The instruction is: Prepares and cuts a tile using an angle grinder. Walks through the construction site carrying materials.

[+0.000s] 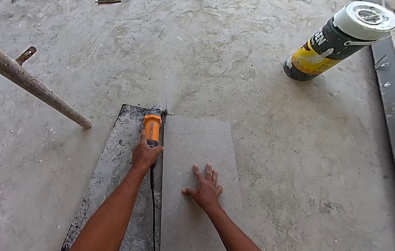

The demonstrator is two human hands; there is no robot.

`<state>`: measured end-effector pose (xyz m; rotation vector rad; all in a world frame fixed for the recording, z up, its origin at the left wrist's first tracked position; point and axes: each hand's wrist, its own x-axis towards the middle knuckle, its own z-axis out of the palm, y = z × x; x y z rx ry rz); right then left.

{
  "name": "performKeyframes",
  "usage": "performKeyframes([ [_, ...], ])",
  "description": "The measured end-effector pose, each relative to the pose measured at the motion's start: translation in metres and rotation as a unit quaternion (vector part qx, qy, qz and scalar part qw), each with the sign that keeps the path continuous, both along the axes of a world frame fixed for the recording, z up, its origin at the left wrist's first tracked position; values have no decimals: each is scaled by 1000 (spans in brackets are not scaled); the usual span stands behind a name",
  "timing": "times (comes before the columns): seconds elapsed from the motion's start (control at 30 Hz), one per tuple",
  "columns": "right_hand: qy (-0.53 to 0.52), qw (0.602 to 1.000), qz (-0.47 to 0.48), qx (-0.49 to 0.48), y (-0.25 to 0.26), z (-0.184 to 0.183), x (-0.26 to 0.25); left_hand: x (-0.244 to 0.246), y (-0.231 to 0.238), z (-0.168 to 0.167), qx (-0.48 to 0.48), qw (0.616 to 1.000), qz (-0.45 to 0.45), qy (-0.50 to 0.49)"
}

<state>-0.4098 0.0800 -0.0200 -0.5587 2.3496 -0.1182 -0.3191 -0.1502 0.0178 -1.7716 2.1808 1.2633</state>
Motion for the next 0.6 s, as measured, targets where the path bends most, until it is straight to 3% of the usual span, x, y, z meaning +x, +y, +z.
performKeyframes([
  [0.6,4,1000,2,-1,1,-2,0,23,24,3,0,1000,9,7],
])
